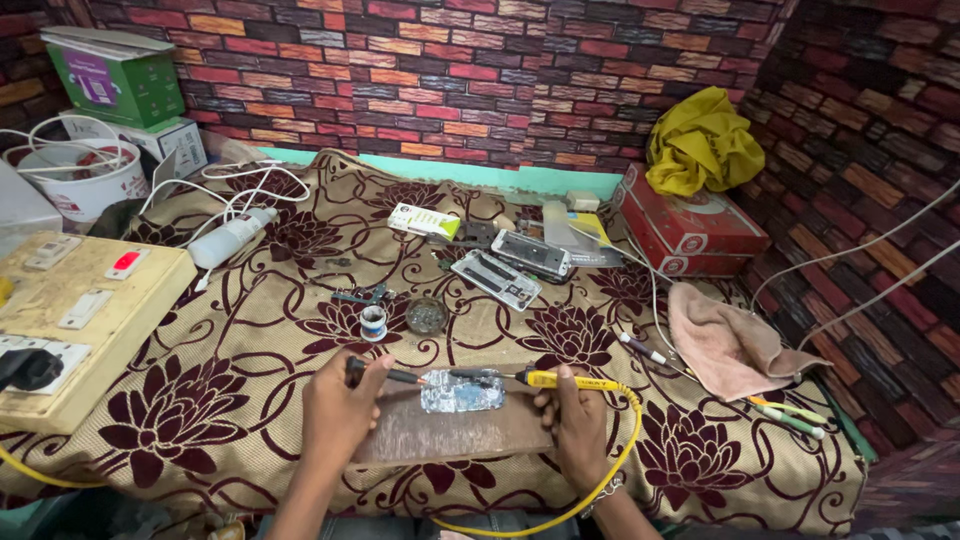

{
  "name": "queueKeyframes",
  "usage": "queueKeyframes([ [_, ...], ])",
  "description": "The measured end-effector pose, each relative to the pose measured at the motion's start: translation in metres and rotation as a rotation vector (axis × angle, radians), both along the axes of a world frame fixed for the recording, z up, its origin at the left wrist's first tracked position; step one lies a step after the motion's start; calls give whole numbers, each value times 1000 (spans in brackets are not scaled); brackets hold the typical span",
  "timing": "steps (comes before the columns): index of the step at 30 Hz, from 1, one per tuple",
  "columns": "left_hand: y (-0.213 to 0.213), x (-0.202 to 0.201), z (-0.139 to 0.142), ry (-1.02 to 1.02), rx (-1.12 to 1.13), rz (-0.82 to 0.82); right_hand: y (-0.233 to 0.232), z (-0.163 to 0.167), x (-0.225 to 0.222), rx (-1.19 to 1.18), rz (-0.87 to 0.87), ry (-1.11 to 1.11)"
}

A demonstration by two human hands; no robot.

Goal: The person uses a soldering iron and solder wire to apply solder to a small circuit board placed on a wooden block. The person holds the board steady with one hand while applying heat and solder with the other, working on specific points on the board.

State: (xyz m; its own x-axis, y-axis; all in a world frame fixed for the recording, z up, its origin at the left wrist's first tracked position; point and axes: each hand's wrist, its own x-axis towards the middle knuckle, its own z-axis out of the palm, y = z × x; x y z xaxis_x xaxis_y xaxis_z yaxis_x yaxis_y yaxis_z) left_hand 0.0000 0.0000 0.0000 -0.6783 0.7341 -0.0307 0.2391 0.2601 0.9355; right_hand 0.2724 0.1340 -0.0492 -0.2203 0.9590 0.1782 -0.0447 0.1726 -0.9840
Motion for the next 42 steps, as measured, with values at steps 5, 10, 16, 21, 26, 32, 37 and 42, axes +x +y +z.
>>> queueKeyframes([
  [5, -4, 10, 12, 57, 196, 61, -10, 12, -5, 36, -9, 31],
  [10, -6, 19, 6, 183, 223, 122, -15, 14, -11, 58, -74, 29],
  [16, -1, 22, 0, 272, 226, 108, -15, 16, -18, 69, -106, -6],
  [21, 2, 28, 5, 165, 54, 74, -6, 23, -20, 54, -107, -30],
  [26, 9, 33, 13, 266, 173, 117, 9, 29, -26, 48, -100, -18],
  [32, 15, 21, 5, 188, 142, 2, 32, 39, -22, -121, -46, -133],
  [37, 19, 7, -15, 170, 296, -83, 37, 37, -14, -89, 17, -90],
  [42, 22, -1, -23, -104, 227, -161, 40, 28, -5, -258, 53, 208],
])
